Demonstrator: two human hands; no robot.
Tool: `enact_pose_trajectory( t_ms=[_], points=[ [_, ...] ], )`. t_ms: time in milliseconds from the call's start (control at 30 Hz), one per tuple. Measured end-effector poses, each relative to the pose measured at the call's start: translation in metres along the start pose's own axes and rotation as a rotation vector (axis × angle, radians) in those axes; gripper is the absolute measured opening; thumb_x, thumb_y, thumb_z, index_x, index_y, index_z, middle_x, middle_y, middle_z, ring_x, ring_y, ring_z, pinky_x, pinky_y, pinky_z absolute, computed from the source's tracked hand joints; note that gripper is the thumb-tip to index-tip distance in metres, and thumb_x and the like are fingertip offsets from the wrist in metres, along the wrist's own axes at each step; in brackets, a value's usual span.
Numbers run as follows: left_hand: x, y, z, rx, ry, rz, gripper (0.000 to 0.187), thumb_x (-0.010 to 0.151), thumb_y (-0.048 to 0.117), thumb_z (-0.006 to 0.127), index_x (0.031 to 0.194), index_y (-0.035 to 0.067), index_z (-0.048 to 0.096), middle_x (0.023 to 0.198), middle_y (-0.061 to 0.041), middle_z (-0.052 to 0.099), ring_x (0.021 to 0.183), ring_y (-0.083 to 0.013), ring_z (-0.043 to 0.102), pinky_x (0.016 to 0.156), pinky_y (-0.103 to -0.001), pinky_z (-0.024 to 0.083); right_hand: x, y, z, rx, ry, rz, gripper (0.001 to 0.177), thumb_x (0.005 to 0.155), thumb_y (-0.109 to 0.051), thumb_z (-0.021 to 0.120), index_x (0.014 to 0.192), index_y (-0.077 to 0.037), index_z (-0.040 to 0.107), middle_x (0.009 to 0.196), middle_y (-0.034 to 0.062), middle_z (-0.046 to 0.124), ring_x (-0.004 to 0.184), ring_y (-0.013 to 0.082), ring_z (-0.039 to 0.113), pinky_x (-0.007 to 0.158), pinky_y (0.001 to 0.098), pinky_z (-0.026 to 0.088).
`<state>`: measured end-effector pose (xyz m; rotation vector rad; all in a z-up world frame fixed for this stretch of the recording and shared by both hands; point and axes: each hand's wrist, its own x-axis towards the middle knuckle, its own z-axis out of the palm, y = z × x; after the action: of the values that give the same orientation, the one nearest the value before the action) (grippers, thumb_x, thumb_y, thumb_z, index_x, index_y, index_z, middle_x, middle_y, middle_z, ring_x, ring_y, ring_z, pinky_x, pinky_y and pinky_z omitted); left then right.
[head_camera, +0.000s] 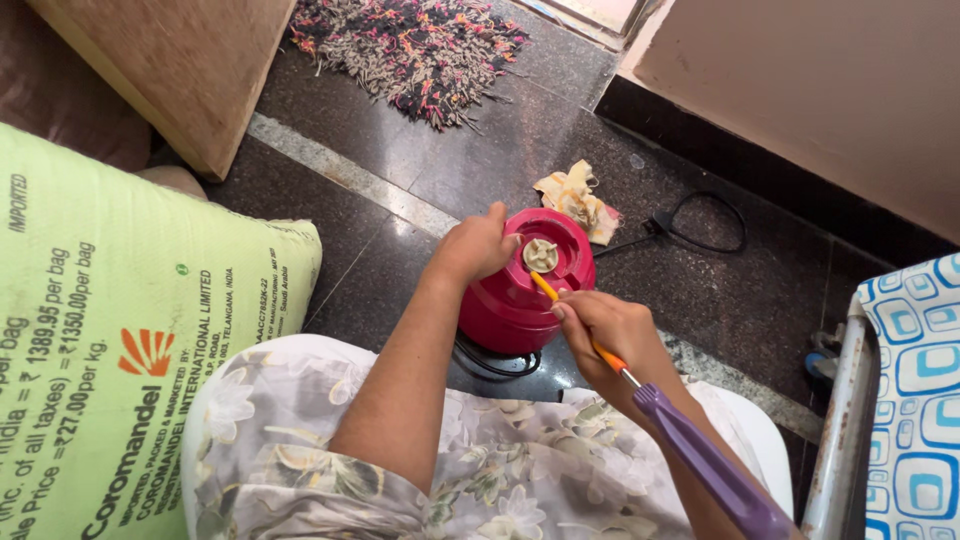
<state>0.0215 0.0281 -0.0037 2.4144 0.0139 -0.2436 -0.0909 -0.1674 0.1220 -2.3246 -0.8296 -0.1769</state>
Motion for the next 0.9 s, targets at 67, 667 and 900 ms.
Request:
enact_pose_trajectory(
  t_ms=[67,667,900],
  points=[
    [0.001,0.0,0.0,0.004,0.004,0.011,0.041,0.094,0.036,0.065,0.119,0.006,0.053,0.105,-0.029,0.071,0.105,-0.0472,0.067,0.092,-0.055,0.052,-0.002,-0.001,0.003,0.017,0.013,0.04,0.017,0.097,-0.012,0.066,0.097,0.004,0.072,0.086,0.0177,0.075,0.074,0.029,0.075,0.066,0.0359,0.059],
    [-0.005,0.004,-0.006,-0.024,-0.012,-0.016,0.04,0.096,0.037,0.062,0.12,0.006,0.052,0.11,-0.028,0.07,0.108,-0.0471,0.066,0.094,-0.055,0.051,-0.023,0.037,0.0,0.391,0.083,0.542,0.029,0.101,-0.018,0.057,0.111,0.002,0.076,0.1,0.0141,0.081,0.09,0.0161,0.079,0.082,0.026,0.065],
    [-0.007,0.005,-0.009,-0.043,-0.021,-0.022,0.041,0.095,0.037,0.062,0.12,0.006,0.051,0.111,-0.028,0.07,0.109,-0.0471,0.065,0.095,-0.055,0.051,-0.013,0.036,-0.024,0.28,0.023,0.519,0.032,0.101,-0.022,0.058,0.107,0.002,0.078,0.091,0.0134,0.082,0.084,0.0158,0.08,0.076,0.0267,0.065]
  ],
)
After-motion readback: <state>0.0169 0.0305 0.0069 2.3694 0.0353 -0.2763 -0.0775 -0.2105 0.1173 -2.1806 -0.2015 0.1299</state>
